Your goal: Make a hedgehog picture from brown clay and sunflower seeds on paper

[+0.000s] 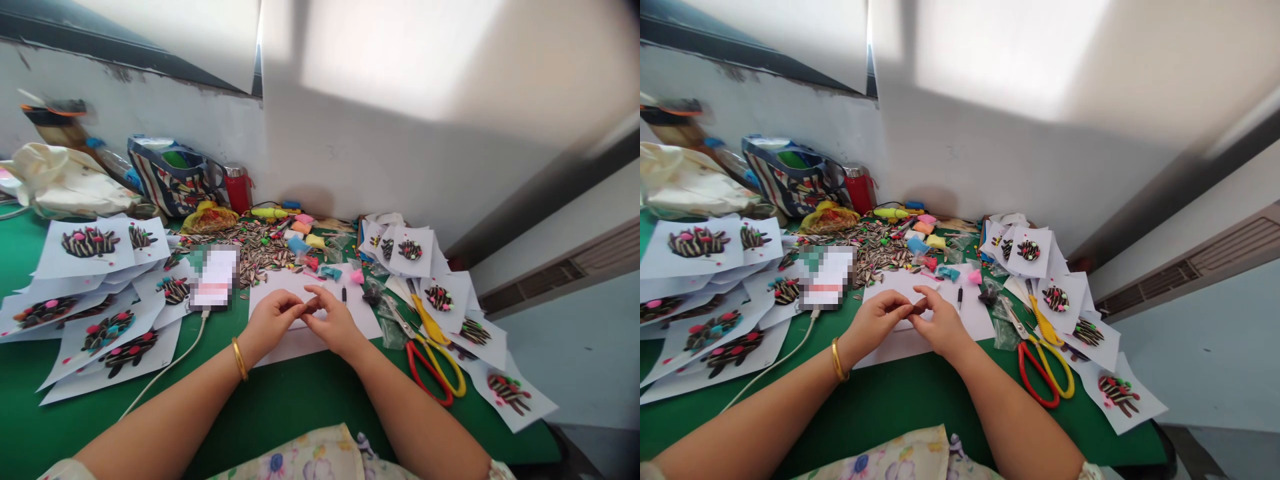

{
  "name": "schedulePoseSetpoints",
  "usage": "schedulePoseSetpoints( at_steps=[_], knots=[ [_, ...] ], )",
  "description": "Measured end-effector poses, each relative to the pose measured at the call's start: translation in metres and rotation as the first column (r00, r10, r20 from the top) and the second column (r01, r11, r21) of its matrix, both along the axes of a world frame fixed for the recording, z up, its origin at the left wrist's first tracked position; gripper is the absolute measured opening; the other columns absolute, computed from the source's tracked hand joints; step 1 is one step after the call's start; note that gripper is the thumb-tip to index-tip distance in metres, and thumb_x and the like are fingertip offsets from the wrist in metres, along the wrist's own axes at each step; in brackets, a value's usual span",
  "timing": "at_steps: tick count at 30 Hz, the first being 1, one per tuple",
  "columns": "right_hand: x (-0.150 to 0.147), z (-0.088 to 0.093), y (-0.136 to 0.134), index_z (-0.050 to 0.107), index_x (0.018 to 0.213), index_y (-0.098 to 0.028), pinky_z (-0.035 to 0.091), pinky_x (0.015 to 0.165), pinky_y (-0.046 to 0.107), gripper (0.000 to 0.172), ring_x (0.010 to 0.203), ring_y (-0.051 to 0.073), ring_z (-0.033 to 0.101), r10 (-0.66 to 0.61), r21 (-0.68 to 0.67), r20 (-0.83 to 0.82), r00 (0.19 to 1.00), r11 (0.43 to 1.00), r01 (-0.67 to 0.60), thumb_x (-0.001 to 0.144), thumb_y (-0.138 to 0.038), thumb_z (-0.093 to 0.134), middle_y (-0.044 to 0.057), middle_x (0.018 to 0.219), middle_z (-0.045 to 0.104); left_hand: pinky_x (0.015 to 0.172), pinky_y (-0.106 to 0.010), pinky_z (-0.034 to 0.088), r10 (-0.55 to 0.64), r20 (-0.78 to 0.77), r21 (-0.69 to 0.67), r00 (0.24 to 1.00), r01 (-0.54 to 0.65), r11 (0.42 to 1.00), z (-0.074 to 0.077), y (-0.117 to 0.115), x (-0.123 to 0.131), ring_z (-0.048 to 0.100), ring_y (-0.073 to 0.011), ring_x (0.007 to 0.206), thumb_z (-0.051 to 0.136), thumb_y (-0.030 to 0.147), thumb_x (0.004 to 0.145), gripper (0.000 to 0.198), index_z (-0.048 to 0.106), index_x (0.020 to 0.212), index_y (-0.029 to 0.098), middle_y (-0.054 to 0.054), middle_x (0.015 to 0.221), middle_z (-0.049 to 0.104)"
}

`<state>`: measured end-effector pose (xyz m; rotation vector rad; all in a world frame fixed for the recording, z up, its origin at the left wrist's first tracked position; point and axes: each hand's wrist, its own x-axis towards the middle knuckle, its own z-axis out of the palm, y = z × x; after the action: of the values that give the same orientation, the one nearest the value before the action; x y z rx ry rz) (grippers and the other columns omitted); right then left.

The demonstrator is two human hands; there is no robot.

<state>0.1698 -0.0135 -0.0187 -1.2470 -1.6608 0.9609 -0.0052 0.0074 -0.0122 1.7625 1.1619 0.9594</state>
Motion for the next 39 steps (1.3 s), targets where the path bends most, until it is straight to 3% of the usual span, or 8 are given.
schedulePoseSetpoints(
  at_steps=[4, 10, 19, 23, 26, 31, 35, 39],
  knots=[
    [0.001, -0.003, 0.0, 0.05, 0.134, -0.023, 0.048, 0.093, 0.036, 0.056, 0.092, 0.018, 0.066, -0.006, 0.009, -0.005, 1.0, 1.0, 0.006, 0.08, -0.026, 0.066, 0.001, 0.094, 0.07, 0.077, -0.032, 0.051, -0.024, 0.054, -0.006, 0.998, 0.024, 1.0, 0.001, 0.0, 0.001, 0.064, -0.0193, 0.087, 0.066, 0.039, 0.082, 0.025, 0.071, 0.098, 0.02, -0.005, 0.095, 0.07],
    [-0.003, -0.002, -0.002, 0.045, 0.14, -0.022, 0.048, 0.093, 0.034, 0.065, 0.092, 0.016, 0.066, 0.043, -0.016, 0.006, 0.999, 0.999, -0.043, 0.079, -0.022, 0.064, 0.0, 0.094, 0.071, 0.07, -0.03, 0.048, -0.033, -0.012, 0.047, 0.999, 0.034, 0.998, 0.0, -0.002, 0.003, 0.059, -0.017, 0.076, 0.065, 0.039, 0.083, 0.021, 0.068, 0.077, 0.019, -0.003, 0.079, 0.065],
    [-0.004, -0.003, -0.003, 0.041, 0.145, -0.024, 0.048, 0.094, 0.034, 0.072, 0.098, 0.017, 0.067, 0.056, -0.027, 0.028, 0.998, 0.998, -0.055, 0.076, -0.018, 0.062, 0.0, 0.1, 0.071, 0.071, -0.031, 0.049, -0.019, 0.029, -0.027, 0.999, 0.02, 0.999, 0.001, -0.004, 0.005, 0.06, -0.0176, 0.078, 0.07, 0.036, 0.076, 0.019, 0.066, 0.084, 0.019, -0.003, 0.085, 0.066],
    [-0.007, -0.001, -0.005, 0.041, 0.146, -0.023, 0.049, 0.094, 0.035, 0.074, 0.099, 0.018, 0.067, 0.057, -0.036, 0.048, 0.997, 0.998, -0.056, 0.075, -0.017, 0.061, 0.001, 0.105, 0.071, 0.073, -0.032, 0.049, -0.043, 0.007, -0.002, 0.999, 0.043, 0.999, -0.003, -0.003, 0.005, 0.061, -0.0178, 0.078, 0.067, 0.037, 0.079, 0.018, 0.069, 0.082, 0.019, -0.004, 0.084, 0.066],
    [-0.006, 0.001, -0.004, 0.046, 0.143, -0.023, 0.048, 0.096, 0.037, 0.068, 0.099, 0.019, 0.066, 0.052, -0.026, 0.049, 0.997, 0.998, -0.05, 0.077, -0.02, 0.063, 0.002, 0.105, 0.072, 0.076, -0.033, 0.051, -0.055, 0.029, -0.011, 0.998, 0.055, 0.998, -0.003, -0.002, 0.004, 0.062, -0.0191, 0.081, 0.066, 0.038, 0.08, 0.019, 0.07, 0.081, 0.02, -0.004, 0.084, 0.067],
    [0.001, -0.001, 0.002, 0.057, 0.131, -0.022, 0.048, 0.099, 0.042, 0.051, 0.101, 0.021, 0.067, -0.028, 0.0, -0.036, 0.999, 1.0, 0.028, 0.08, -0.026, 0.066, 0.005, 0.105, 0.073, 0.081, -0.034, 0.055, -0.016, 0.201, -0.109, 0.979, 0.039, 0.993, 0.0, 0.0, 0.003, 0.067, -0.0197, 0.09, 0.057, 0.044, 0.088, 0.032, 0.066, 0.106, 0.019, -0.007, 0.103, 0.071],
    [0.003, -0.005, 0.006, 0.058, 0.129, -0.021, 0.049, 0.097, 0.043, 0.051, 0.101, 0.022, 0.067, -0.079, -0.027, -0.098, 0.992, 0.997, 0.076, 0.079, -0.025, 0.067, 0.006, 0.102, 0.073, 0.077, -0.033, 0.055, 0.006, 0.146, -0.091, 0.989, 0.008, 0.996, 0.002, 0.0, 0.002, 0.067, -0.0194, 0.083, 0.059, 0.043, 0.086, 0.027, 0.067, 0.091, 0.018, -0.005, 0.089, 0.072],
    [0.001, -0.002, 0.003, 0.056, 0.13, -0.021, 0.049, 0.097, 0.042, 0.055, 0.101, 0.021, 0.066, -0.032, -0.021, -0.058, 0.998, 0.999, 0.031, 0.078, -0.028, 0.069, 0.006, 0.108, 0.071, 0.074, -0.031, 0.055, 0.046, 0.112, -0.09, 0.993, -0.036, 0.995, 0.002, 0.0, 0.002, 0.067, -0.0192, 0.079, 0.065, 0.037, 0.079, 0.019, 0.069, 0.083, 0.019, -0.003, 0.084, 0.073]
  ],
)
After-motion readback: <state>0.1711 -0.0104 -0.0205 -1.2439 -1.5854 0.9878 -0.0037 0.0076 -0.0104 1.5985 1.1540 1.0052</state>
